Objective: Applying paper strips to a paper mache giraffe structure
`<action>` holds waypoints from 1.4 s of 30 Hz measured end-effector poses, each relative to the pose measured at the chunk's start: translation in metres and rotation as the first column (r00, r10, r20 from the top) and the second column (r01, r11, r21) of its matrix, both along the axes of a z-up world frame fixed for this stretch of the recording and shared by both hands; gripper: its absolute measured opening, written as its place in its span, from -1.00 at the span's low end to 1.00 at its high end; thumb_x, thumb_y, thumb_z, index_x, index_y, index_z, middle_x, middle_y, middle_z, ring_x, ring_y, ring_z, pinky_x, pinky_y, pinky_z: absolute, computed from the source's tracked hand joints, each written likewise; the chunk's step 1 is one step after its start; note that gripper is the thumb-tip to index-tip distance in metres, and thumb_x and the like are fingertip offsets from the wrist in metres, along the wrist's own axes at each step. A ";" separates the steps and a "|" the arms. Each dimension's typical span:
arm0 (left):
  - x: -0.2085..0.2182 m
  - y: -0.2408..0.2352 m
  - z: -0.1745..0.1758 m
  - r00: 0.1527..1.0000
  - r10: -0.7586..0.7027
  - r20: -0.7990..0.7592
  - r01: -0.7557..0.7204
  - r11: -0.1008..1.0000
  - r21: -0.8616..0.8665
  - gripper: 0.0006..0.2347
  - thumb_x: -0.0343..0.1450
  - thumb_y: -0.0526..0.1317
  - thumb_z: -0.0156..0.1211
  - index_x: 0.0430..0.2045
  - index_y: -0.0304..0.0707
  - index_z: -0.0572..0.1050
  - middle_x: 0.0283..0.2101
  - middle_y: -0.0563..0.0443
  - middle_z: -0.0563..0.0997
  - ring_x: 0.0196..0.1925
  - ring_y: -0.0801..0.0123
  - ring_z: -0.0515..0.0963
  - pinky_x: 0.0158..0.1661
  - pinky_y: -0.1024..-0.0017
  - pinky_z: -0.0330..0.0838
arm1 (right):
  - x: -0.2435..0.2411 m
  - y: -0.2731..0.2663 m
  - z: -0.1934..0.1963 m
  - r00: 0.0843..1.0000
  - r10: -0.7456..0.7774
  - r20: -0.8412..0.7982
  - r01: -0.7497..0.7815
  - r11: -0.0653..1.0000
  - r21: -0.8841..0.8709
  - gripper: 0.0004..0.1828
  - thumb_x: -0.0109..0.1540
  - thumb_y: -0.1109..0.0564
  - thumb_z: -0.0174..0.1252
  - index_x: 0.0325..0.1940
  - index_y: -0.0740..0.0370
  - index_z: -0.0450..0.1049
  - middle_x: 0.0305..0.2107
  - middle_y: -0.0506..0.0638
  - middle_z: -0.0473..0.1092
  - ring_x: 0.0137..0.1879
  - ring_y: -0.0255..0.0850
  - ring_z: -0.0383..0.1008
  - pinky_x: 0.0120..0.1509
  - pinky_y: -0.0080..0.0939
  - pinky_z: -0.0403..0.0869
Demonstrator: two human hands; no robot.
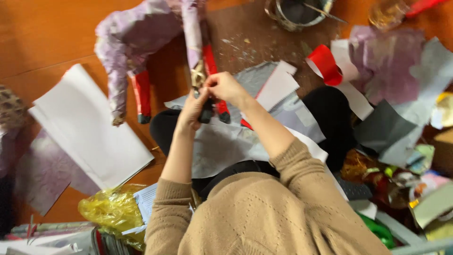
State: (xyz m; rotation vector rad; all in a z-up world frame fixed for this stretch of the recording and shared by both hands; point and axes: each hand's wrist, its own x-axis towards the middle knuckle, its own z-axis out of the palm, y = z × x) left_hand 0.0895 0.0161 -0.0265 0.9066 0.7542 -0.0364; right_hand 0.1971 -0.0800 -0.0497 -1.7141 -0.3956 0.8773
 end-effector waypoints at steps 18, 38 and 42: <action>0.002 0.000 0.022 0.988 -0.006 -0.157 0.006 1.000 -0.001 -0.59 0.25 -0.31 0.38 -0.08 0.01 0.33 -0.02 -0.13 0.43 -0.13 -0.07 0.65 -0.19 -0.04 0.65 | -0.039 -0.263 -0.037 0.621 0.693 0.365 -0.007 0.470 -0.883 -0.44 -0.10 -0.44 0.29 -0.36 0.03 0.58 -0.45 -0.01 0.43 -0.23 -0.07 0.45 -0.25 0.00 0.38; 0.013 -0.014 0.035 0.993 0.083 -0.083 -0.085 0.996 -0.025 -0.79 0.32 -0.31 0.33 -0.40 -0.16 0.34 -0.58 -0.05 0.44 -0.67 0.31 0.53 -0.63 0.39 0.51 | 0.001 -0.266 0.035 0.980 0.056 0.193 0.087 0.747 -0.659 -0.49 0.18 0.09 0.20 0.24 0.08 0.37 -0.18 0.23 0.53 0.02 0.09 0.53 0.08 0.07 0.51; 0.003 -0.007 0.003 0.996 0.068 -0.065 -0.070 0.997 -0.032 -0.80 0.38 -0.22 0.28 -0.35 -0.14 0.32 -0.59 -0.07 0.44 -0.69 0.30 0.54 -0.66 0.44 0.49 | 0.023 -0.254 0.057 0.945 0.196 0.261 0.076 0.646 -0.759 -0.46 0.24 0.15 0.02 0.34 0.08 0.25 -0.08 0.20 0.52 0.04 0.14 0.53 0.10 0.14 0.50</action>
